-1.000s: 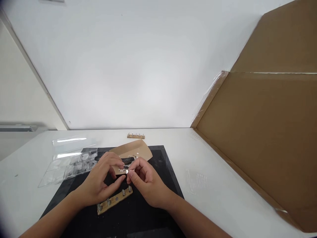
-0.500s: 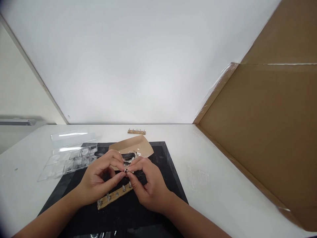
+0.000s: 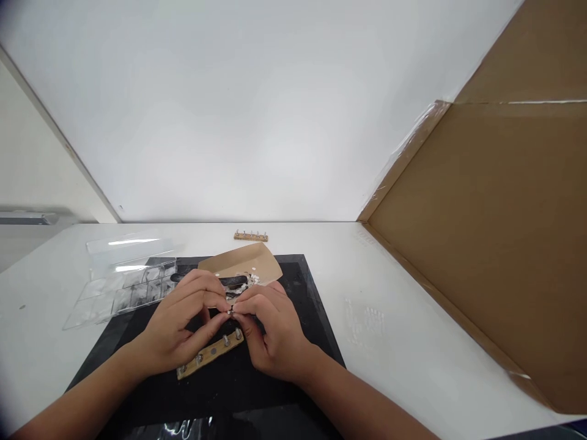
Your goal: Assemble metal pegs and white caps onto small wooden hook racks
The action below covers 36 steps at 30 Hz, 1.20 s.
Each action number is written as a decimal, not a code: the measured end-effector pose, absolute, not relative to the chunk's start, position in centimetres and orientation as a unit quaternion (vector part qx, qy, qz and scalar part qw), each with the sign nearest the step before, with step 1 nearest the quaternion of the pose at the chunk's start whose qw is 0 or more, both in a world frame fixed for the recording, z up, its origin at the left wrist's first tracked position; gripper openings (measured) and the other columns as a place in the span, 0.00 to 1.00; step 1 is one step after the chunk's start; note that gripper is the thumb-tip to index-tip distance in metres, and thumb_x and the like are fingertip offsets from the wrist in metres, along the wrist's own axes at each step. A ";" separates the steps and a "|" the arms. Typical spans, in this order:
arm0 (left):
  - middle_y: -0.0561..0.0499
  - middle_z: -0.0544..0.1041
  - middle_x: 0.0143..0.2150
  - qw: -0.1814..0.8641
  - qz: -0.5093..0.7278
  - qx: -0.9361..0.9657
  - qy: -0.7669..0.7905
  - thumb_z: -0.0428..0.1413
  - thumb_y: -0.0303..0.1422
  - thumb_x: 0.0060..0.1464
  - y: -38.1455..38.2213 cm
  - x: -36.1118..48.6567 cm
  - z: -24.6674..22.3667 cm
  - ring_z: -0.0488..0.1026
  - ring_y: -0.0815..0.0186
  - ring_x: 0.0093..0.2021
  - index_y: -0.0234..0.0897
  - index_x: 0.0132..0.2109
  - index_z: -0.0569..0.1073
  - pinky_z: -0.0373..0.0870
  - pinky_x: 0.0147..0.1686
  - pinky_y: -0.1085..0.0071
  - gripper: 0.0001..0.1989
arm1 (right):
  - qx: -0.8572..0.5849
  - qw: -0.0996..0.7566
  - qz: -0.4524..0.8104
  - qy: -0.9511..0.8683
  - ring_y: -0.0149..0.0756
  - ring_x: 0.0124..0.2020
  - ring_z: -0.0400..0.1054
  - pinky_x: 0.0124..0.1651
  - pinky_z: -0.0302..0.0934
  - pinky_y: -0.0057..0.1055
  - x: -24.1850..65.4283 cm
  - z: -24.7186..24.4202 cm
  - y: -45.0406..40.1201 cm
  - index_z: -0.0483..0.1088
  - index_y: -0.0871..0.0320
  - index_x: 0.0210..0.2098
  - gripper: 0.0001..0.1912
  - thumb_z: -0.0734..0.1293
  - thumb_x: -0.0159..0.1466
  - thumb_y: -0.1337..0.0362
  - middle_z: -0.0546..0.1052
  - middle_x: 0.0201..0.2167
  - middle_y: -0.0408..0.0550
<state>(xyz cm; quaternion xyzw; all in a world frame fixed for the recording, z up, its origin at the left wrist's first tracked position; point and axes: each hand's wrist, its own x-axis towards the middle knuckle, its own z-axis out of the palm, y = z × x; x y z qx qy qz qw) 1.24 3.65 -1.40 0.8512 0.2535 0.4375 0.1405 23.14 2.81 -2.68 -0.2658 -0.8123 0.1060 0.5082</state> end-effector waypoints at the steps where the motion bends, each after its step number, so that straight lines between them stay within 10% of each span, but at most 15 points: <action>1: 0.45 0.77 0.42 0.110 0.439 0.856 0.252 0.61 0.21 0.62 3.6 1.3 -1.4 0.73 0.59 0.49 0.37 0.50 0.76 0.79 0.37 0.67 0.11 | -0.272 0.514 0.107 -0.807 0.39 0.37 0.76 0.43 0.64 0.40 23.0 -2.7 2.8 0.68 0.51 0.46 0.13 0.66 0.68 0.75 0.79 0.37 0.47; 12: 0.51 0.79 0.37 0.012 0.515 0.824 0.236 0.64 0.16 0.57 2.9 2.7 -1.3 0.77 0.63 0.41 0.36 0.44 0.75 0.78 0.48 0.58 0.13 | -0.324 0.552 0.094 -0.763 0.40 0.36 0.77 0.41 0.63 0.41 22.1 -3.4 1.9 0.68 0.52 0.44 0.12 0.67 0.68 0.75 0.81 0.35 0.46; 36: 0.48 0.81 0.33 0.156 0.537 0.784 0.269 0.64 0.18 0.54 3.3 2.9 -0.7 0.79 0.59 0.45 0.37 0.40 0.82 0.79 0.32 0.70 0.11 | -0.284 0.535 0.067 -0.793 0.35 0.33 0.75 0.38 0.58 0.37 22.6 -2.6 2.3 0.68 0.56 0.43 0.11 0.66 0.66 0.78 0.80 0.34 0.46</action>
